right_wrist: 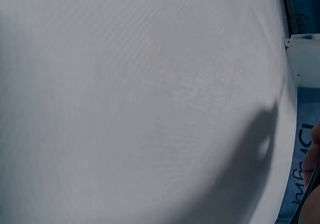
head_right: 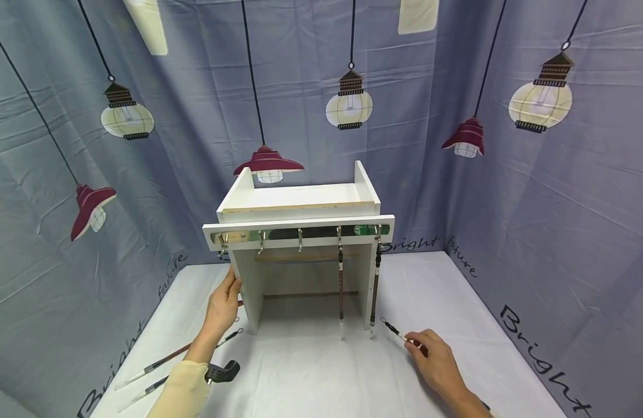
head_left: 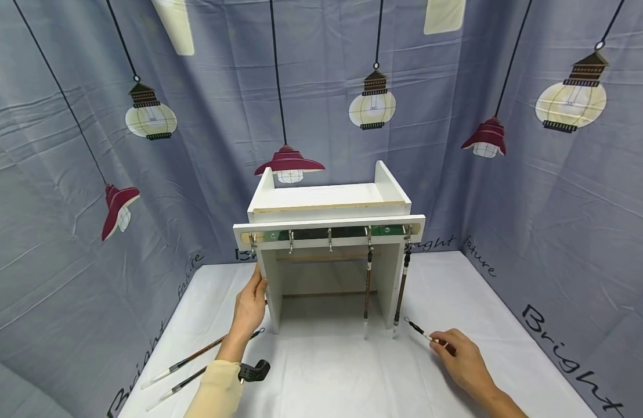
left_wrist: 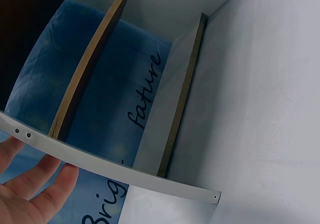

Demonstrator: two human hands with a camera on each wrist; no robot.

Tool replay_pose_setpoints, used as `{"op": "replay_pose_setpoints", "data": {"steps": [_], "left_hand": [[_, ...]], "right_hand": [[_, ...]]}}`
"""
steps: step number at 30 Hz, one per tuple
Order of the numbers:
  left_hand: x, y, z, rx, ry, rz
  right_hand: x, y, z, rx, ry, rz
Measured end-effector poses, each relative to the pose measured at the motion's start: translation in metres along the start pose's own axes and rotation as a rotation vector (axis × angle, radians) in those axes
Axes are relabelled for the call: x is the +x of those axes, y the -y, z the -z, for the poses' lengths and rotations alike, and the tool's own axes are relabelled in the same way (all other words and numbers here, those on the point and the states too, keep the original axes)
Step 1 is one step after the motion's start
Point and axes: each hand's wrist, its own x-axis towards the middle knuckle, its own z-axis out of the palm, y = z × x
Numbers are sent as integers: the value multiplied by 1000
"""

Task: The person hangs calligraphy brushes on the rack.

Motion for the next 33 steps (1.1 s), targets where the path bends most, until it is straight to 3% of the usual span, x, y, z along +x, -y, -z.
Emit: {"op": "replay_pose_setpoints", "data": {"steps": [10,20,27,33], "left_hand": [[3,-1,1,-5,-18,-29],[0,-2,2,-16,8,3],[-1,-1,0,-12,-8,-7],[-1,-1,0,-16,-3,-4]], "right_hand": [[9,8,5,109,-203,111],[12,11,11,162,-273,162],[14,23,13,166,-316,153],[17,31,15,200,-357,191]]}}
